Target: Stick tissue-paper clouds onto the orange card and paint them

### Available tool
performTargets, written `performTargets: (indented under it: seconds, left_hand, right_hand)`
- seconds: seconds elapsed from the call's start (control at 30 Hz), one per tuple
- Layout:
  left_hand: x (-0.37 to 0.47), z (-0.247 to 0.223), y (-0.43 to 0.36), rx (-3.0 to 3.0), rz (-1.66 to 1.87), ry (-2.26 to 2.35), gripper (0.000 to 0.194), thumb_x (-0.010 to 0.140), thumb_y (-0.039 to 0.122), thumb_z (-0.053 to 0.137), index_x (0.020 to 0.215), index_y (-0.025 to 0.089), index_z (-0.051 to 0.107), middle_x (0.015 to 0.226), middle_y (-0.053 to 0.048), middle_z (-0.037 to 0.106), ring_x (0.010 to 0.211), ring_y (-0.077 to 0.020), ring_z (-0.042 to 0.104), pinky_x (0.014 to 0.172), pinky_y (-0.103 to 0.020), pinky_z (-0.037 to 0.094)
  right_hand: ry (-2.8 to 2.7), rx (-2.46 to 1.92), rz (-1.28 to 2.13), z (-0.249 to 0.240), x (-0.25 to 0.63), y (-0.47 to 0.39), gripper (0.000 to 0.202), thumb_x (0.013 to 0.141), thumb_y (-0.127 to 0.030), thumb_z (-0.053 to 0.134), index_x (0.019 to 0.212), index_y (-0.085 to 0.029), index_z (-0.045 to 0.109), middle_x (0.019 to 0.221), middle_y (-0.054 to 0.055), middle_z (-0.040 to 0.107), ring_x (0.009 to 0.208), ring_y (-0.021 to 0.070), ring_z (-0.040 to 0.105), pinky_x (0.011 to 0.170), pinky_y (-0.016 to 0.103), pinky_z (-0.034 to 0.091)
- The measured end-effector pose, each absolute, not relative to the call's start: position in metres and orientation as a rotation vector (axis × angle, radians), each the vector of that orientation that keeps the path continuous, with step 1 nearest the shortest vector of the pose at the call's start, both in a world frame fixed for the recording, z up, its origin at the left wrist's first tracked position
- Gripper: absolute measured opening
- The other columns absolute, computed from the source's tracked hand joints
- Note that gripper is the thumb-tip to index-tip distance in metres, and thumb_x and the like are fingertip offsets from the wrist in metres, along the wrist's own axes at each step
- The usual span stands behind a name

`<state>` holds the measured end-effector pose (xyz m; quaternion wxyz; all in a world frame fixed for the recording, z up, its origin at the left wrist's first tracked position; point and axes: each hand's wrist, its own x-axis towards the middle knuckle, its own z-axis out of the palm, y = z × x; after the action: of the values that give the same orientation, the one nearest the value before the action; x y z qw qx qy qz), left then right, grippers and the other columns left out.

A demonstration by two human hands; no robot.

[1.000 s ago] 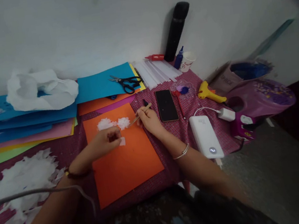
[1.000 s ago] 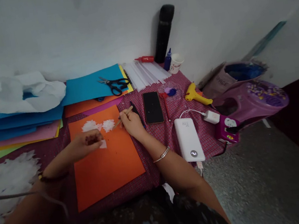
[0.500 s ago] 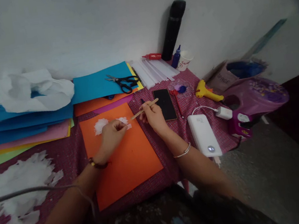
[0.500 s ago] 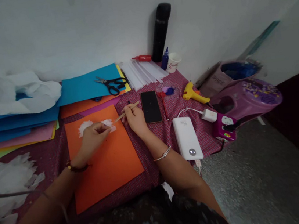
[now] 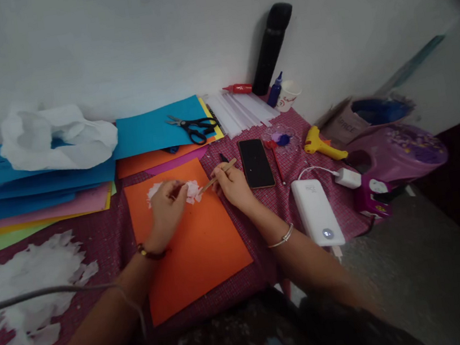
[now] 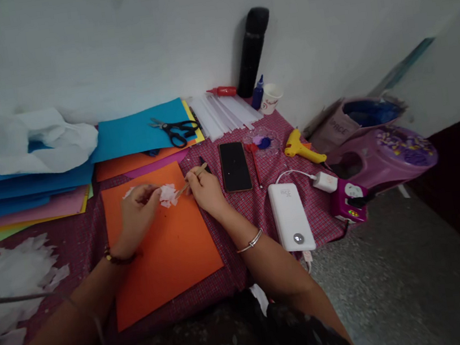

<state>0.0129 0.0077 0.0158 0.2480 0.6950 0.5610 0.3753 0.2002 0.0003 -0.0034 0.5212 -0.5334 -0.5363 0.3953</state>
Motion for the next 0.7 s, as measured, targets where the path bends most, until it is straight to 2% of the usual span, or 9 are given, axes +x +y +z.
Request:
performTargets:
  seconds: [0.07,0.3,0.57,0.7]
  left_hand:
    - [0.007,0.013,0.006,1.886,1.058,1.541,0.017,0.086,0.035,0.053,0.083,0.020,0.060,0.085,-0.004,0.064,0.078,-0.0192,0.059,0.069,-0.031,0.044]
    - [-0.002,-0.002,0.002,1.821,0.987,1.571,0.012,0.082,0.029,0.054,0.075,0.021,0.053,0.072,0.001,0.058,0.067,-0.0165,0.055,0.062,-0.028,0.040]
    - [0.000,-0.001,0.003,1.837,0.979,1.554,0.008,0.082,0.026,0.052,0.076,0.020,0.053,0.074,0.000,0.057,0.067,-0.0164,0.053,0.062,-0.029,0.038]
    - [-0.002,0.001,0.003,1.816,0.990,1.522,0.011,0.084,0.027,0.052,0.074,0.021,0.052,0.071,0.001,0.053,0.066,-0.0157,0.051,0.061,-0.028,0.038]
  right_hand:
    - [-1.258,-1.273,0.962,-0.004,0.199,0.000,0.029,0.096,-0.044,0.043,0.083,-0.022,0.054,0.058,-0.003,0.060,0.048,0.0117,0.057,0.051,0.022,0.045]
    - [-1.135,-1.229,1.020,-0.004,0.192,-0.004,0.032,0.094,-0.051,0.045,0.083,-0.021,0.053,0.061,-0.003,0.061,0.046,0.0109,0.056,0.047,0.021,0.044]
    - [-1.055,-1.161,1.099,-0.004,0.185,-0.003,0.029,0.092,-0.048,0.048,0.084,-0.021,0.053,0.061,-0.003,0.061,0.048,0.0120,0.059,0.048,0.023,0.048]
    - [-1.059,-1.189,1.017,0.006,0.193,-0.004,0.029,0.092,-0.046,0.047,0.081,-0.021,0.054,0.058,-0.003,0.060,0.045,0.0107,0.056,0.044,0.021,0.045]
